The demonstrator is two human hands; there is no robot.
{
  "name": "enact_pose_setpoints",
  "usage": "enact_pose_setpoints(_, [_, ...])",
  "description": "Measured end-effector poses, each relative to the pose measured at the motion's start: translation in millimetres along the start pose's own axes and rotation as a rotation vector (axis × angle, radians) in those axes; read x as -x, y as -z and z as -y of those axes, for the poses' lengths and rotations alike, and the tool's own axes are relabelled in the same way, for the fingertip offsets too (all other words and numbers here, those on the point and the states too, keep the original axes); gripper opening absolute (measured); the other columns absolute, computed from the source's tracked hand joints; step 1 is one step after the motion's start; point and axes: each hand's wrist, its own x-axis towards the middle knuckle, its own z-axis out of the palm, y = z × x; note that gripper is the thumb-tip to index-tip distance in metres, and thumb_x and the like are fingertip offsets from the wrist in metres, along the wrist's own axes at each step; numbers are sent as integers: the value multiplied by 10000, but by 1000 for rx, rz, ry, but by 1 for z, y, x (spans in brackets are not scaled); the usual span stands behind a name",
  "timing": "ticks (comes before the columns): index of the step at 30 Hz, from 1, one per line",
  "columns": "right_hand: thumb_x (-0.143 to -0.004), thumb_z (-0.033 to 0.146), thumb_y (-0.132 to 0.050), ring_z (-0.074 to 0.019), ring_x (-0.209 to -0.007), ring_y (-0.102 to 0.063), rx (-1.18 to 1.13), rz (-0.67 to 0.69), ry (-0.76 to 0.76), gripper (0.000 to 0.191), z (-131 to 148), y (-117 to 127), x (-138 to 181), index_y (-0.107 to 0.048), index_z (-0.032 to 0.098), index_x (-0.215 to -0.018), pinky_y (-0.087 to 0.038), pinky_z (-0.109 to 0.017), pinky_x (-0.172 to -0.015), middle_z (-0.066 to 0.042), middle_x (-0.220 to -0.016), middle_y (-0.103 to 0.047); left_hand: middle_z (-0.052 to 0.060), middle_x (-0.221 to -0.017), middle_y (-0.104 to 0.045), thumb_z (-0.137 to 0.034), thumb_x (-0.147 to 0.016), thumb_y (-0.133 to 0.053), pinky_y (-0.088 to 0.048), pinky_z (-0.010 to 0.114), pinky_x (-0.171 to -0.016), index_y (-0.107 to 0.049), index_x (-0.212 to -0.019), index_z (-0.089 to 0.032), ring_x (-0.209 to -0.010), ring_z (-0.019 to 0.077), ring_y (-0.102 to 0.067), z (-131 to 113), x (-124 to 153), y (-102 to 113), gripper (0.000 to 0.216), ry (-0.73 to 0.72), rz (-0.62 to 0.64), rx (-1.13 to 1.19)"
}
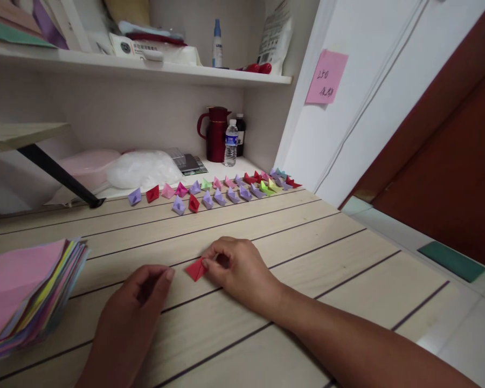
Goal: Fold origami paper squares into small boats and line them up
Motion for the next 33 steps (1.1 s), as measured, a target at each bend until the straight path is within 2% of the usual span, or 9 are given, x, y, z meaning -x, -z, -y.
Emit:
enact_pose_setpoints(3, [-846,119,-624,-158,-744,-651,-55,-20,7,132,0,0,0,-728,195,-816,-475,-243,-650,-17,-811,-731,41,-788,-690,-464,-800,-570,-443,358,-754,-695,-768,-237,-754,234,-605,0,0,0,261,-44,53,-9])
enact_pose_setpoints(8, [-864,110,-622,-164,-774,-668,-123,-39,33,147,3,0,1,-730,201,-823,-505,-252,-689,-20,-826,-737,49,-940,-717,-400,-821,-588,-437,329,-830,-752,-873,-241,-903,240,-628,3,0,-5,234,-70,132,133])
enact_pose_setpoints(12, [-875,113,-621,-168,-790,-678,-70,-66,124,147,5,0,2,-727,211,-845,-524,-272,-734,-25,-849,-740,21,-830,-701,-459,-815,-624,-438,300,-794,-767,-884,-244,-839,219,-601,0,2,-3,267,19,127,262])
enact_pose_setpoints(18, [-925,160,-583,-187,-857,-694,96,-152,387,144,12,2,8,-708,221,-963,-539,-299,-748,-67,-937,-750,-12,-622,-582,-645,-726,-664,-397,285,-636,-788,-790,-241,-633,170,-491,-4,3,-1,427,171,109,353])
enact_pose_setpoints(22, [-928,142,-596,-187,-838,-694,200,-183,517,169,15,5,11,-695,227,-1034,-528,-314,-734,-70,-952,-749,-37,-533,-505,-593,-623,-784,-351,249,-589,-808,-833,-236,-570,121,-427,0,1,-4,415,243,169,546])
enact_pose_setpoints(27, [-929,120,-584,-192,-813,-679,201,-131,580,190,16,7,13,-682,228,-1051,-514,-330,-725,-80,-984,-744,-50,-468,-499,-501,-514,-889,-339,227,-585,-805,-866,-179,-513,75,-401,1,-2,-6,484,356,219,834])
enact_pose_setpoints(33, [-935,129,-569,-189,-809,-677,160,-101,582,181,15,7,10,-681,237,-1027,-510,-329,-731,-66,-974,-742,-22,-511,-585,-495,-455,-920,-355,239,-593,-795,-803,-180,-527,86,-444,-1,-4,-7,486,408,220,881])
